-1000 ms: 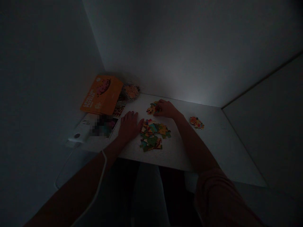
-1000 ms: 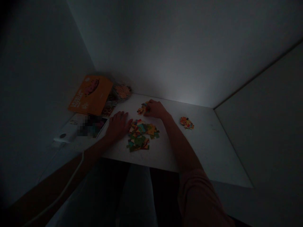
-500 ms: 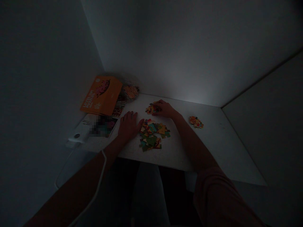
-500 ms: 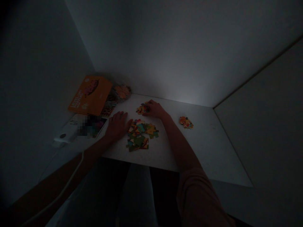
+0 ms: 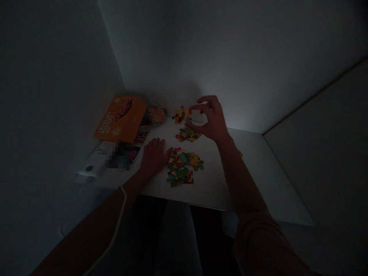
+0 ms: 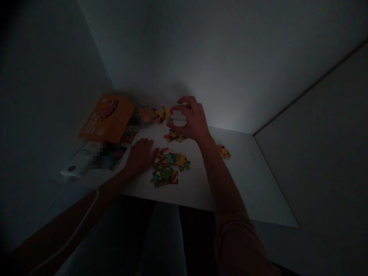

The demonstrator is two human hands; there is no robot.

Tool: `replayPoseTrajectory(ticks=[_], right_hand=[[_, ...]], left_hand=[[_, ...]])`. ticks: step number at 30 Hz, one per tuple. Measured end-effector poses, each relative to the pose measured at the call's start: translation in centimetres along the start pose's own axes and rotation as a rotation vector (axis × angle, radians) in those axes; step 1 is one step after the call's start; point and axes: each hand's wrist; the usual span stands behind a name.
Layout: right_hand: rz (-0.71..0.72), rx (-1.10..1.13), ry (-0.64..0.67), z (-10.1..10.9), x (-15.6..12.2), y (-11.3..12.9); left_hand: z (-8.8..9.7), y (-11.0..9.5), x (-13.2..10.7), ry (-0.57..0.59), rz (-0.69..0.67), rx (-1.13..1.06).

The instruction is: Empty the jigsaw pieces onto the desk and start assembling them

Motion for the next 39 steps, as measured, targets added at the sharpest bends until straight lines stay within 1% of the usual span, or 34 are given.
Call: replayPoseTrajectory(ticks=[2, 3, 4, 5, 6, 7, 9, 11, 13, 15, 17, 18, 20, 21, 23, 24, 26, 28, 29, 31, 34, 36, 39], right_hand=[[0.076, 0.005, -0.125, 3.3, -0.3, 3.3], [0.089, -0.026, -0.165, 4.9, -0.8, 4.5], [0.091, -0.071, -0.204, 6.4, -1.6, 5.4], [0.081, -0.126, -0.239, 7.8, -2.6, 5.7], [0.051, -0.187, -0.268, 9.1, -3.8, 5.3], [0.009, -0.248, -0.295, 10.1, -5.3, 4.4], [-0.138, -0.356, -0.315, 11.6, -9.0, 1.2], [-0.297, -0.413, -0.316, 12.1, -13.3, -2.7], [-0.444, -0.406, -0.295, 11.6, -17.6, -5.9], [-0.634, -0.378, -0.235, 10.3, -21.2, -7.6], [-0.808, -0.364, -0.135, 8.6, -23.9, -8.1], [-0.874, -0.354, -0.108, 7.8, -24.9, -8.0], [-0.951, -0.322, -0.103, 6.5, -26.1, -7.7], [-0.957, -0.304, -0.109, 5.9, -26.5, -7.6], [-0.897, -0.284, -0.071, 5.0, -26.8, -7.4], [-0.846, -0.290, -0.018, 4.6, -26.9, -7.3], [-0.760, -0.324, 0.152, 3.7, -26.7, -7.1], [-0.743, -0.356, 0.302, 3.0, -26.5, -7.0], [-0.769, -0.368, 0.345, 2.7, -26.5, -7.0], [-0.844, -0.381, 0.350, 2.4, -26.5, -7.0], [-0.944, -0.394, 0.274, 2.3, -26.9, -7.2], [-0.937, -0.394, 0.269, 2.4, -27.2, -7.4], [-0.855, -0.367, 0.373, 2.4, -27.5, -7.7]], left_hand=[[0.0, 0.0, 0.0, -0.006, -0.010, 0.003], [-0.1, 0.1, 0.1, -0.008, -0.016, 0.008], [-0.1, 0.1, 0.1, -0.009, -0.021, 0.013], [-0.2, 0.2, 0.2, -0.012, -0.026, 0.017], [-0.3, 0.2, 0.2, -0.022, -0.026, 0.019], [-0.3, 0.3, 0.2, -0.034, -0.029, 0.018], [-0.4, 0.3, 0.3, -0.054, -0.039, 0.011], [-0.4, 0.3, 0.3, -0.055, -0.057, -0.004], [-0.3, 0.3, 0.2, -0.046, -0.068, -0.021], [-0.1, 0.3, 0.2, -0.047, -0.067, -0.035], [0.0, 0.2, 0.2, -0.049, -0.065, -0.048], [0.0, 0.2, 0.3, -0.049, -0.063, -0.053], [0.0, 0.2, 0.3, -0.039, -0.058, -0.058], [0.0, 0.2, 0.3, -0.033, -0.055, -0.057], [0.0, 0.2, 0.3, -0.027, -0.054, -0.049], [0.0, 0.1, 0.3, -0.029, -0.055, -0.046], [0.0, 0.2, 0.3, -0.036, -0.055, -0.047], [-0.1, 0.2, 0.3, -0.041, -0.052, -0.055], [-0.1, 0.2, 0.4, -0.043, -0.053, -0.057], [-0.1, 0.2, 0.4, -0.048, -0.057, -0.053], [-0.2, 0.2, 0.3, -0.057, -0.064, -0.039], [-0.3, 0.1, 0.2, -0.064, -0.065, -0.036], [-0.4, 0.1, 0.2, -0.066, -0.062, -0.036]])
Point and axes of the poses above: each hand's wrist, its own x-axis towards the middle knuckle, its own z-axis out of the back of the hand, y = z × x, and after that the axes turned 9 degrees about y, right-handed
